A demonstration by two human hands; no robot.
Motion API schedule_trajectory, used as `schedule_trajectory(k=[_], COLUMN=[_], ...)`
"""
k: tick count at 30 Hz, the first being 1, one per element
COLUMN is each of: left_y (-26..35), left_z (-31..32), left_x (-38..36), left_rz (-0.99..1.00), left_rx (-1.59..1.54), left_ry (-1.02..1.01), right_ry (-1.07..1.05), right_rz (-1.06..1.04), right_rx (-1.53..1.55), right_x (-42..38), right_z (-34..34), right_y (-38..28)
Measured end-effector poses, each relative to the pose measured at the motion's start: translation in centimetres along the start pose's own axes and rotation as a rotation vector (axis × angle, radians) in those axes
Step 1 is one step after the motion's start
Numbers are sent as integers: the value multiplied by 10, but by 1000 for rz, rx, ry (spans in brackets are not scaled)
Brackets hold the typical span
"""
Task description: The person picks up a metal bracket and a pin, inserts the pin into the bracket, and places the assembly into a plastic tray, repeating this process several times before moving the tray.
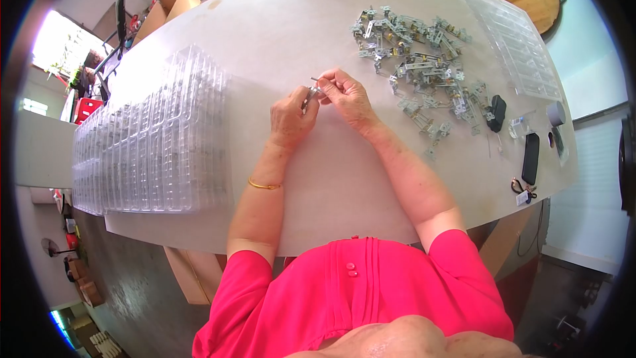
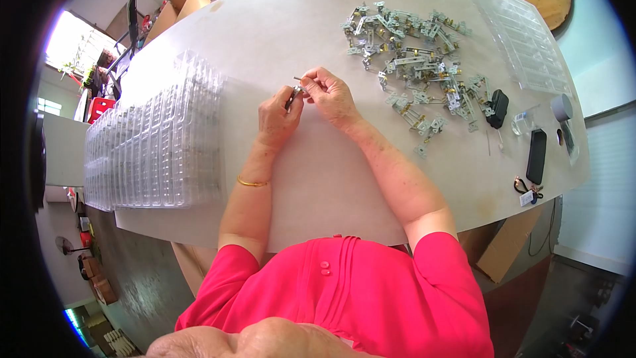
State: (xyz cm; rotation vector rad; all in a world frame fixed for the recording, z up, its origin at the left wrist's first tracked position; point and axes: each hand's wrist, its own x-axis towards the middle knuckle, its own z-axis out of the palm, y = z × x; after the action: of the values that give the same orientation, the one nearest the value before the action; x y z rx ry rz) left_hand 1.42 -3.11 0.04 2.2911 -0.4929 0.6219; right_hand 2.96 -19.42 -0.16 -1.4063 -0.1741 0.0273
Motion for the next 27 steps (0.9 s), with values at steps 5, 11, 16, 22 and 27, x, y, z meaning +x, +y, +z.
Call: schedule_trajectory(k=[5, 11, 16, 22, 27], left_y=[7, -1, -7, -8, -12], left_z=[-2, -5, -10, 3, 8], left_x=[3, 5, 3, 1, 0], left_rz=[24, -65, -302, -437, -327], left_rx=[11, -262, -452, -567, -372], left_ry=[46, -30, -292, -64, -1], right_ry=[42, 140, 174, 271, 230], right_rz=[10, 23, -29, -231, -337], right_rx=[25, 123, 88, -373, -516], right_x=[-1, 4, 7, 4, -6], right_z=[0, -8, -9, -8, 4], right_y=[-4, -5, 2, 2, -7])
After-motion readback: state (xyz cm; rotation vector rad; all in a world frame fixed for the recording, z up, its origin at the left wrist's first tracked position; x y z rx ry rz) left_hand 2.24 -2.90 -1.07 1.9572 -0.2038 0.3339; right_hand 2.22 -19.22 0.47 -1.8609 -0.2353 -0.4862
